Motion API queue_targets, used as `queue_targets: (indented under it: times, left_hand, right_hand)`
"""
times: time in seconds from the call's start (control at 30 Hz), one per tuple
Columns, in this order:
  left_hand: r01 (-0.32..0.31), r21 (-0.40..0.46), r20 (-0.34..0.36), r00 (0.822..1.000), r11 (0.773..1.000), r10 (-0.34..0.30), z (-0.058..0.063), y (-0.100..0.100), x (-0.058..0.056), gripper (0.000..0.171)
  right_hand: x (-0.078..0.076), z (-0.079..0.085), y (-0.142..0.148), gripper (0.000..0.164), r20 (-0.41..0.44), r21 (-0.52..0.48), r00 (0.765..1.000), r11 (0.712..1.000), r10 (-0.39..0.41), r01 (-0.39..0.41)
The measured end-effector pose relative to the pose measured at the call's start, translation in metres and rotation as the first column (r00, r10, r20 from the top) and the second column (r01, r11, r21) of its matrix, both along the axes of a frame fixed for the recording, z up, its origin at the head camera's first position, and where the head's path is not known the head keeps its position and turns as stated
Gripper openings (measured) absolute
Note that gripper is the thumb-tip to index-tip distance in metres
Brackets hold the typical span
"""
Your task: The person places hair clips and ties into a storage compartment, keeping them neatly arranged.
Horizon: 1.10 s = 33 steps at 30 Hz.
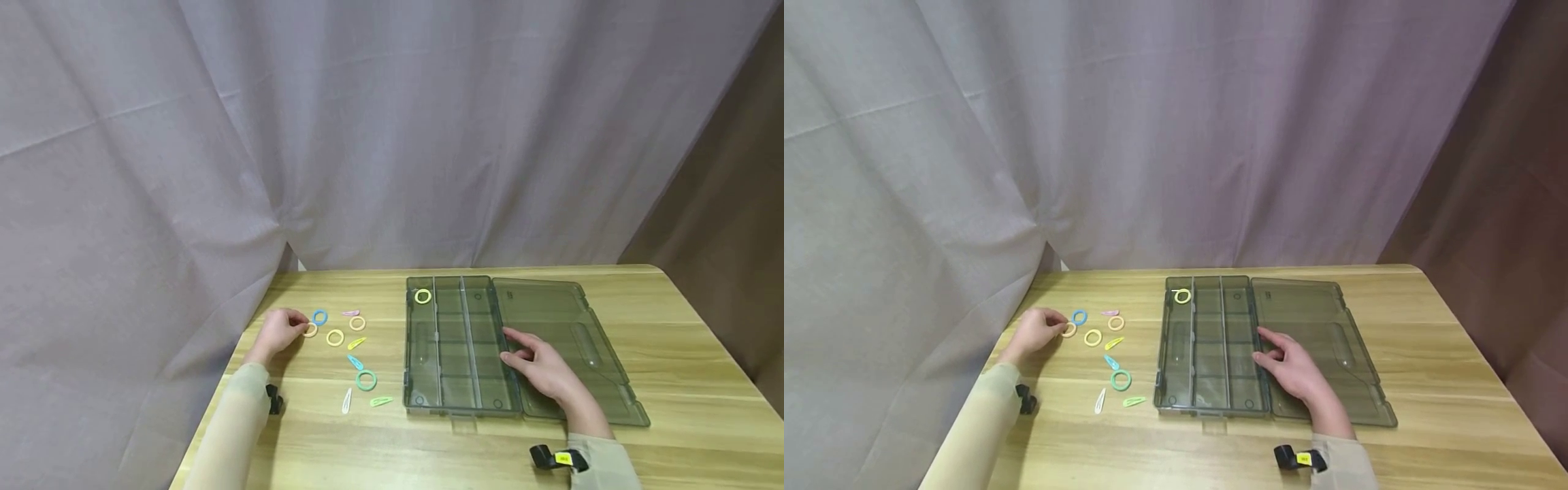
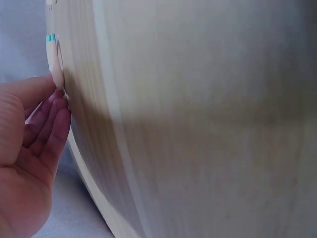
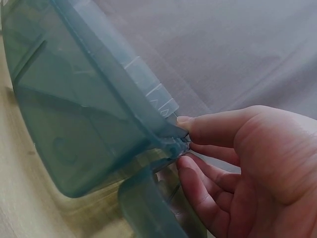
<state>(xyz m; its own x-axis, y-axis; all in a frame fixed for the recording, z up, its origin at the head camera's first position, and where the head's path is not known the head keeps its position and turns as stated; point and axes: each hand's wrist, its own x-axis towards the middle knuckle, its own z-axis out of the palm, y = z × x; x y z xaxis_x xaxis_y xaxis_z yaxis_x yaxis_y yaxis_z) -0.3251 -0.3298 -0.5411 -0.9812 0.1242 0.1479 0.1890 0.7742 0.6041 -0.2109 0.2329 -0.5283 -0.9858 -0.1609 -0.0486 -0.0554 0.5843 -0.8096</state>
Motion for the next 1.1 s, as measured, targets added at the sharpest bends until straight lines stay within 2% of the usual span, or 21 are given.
queue_targets:
  times: [0.2, 0.37, 0.53, 0.67, 0.77, 0.87, 1.1]
  left_hand:
    - [-0.003, -0.008, 0.0, 1.0, 1.0, 0.003, 0.002, 0.002, 0.001, 0.005]
    - [0.027, -0.011, -0.007, 1.0, 1.0, -0.027, 0.002, 0.001, 0.0, 0.004]
    - [0.034, 0.025, -0.005, 0.999, 0.999, -0.034, 0.002, 0.002, 0.0, 0.005]
    - [0.016, 0.048, -0.071, 0.997, 0.999, -0.013, 0.004, 0.004, 0.0, 0.01]
    - [0.018, 0.055, -0.147, 0.989, 0.998, -0.01, 0.007, 0.009, 0.0, 0.012]
    - [0.026, 0.063, -0.191, 0.982, 0.998, -0.013, 0.013, 0.016, 0.0, 0.013]
    - [0.106, 0.091, -0.231, 0.969, 0.99, -0.082, 0.021, 0.041, -0.001, 0.011]
  right_hand:
    - [-0.001, 0.002, 0.0, 0.068, 0.006, -0.002, 1.0, 1.0, 0.002, -0.002]
    - [-0.001, 0.003, 0.0, 0.068, 0.007, 0.001, 1.0, 1.0, -0.002, 0.002]
    - [0.001, 0.002, 0.001, 0.069, 0.021, 0.002, 1.0, 1.0, -0.001, 0.001]
    - [0.001, 0.0, 0.0, 0.069, 0.024, -0.002, 1.0, 1.0, -0.007, 0.008]
    - [0.0, 0.0, 0.0, 0.069, 0.024, -0.003, 1.0, 1.0, -0.011, 0.011]
    - [0.0, 0.0, 0.0, 0.069, 0.022, 0.002, 1.0, 1.0, -0.011, 0.011]
    - [0.0, 0.0, 0.0, 0.069, 0.023, 0.011, 1.0, 1.0, -0.003, 0.003]
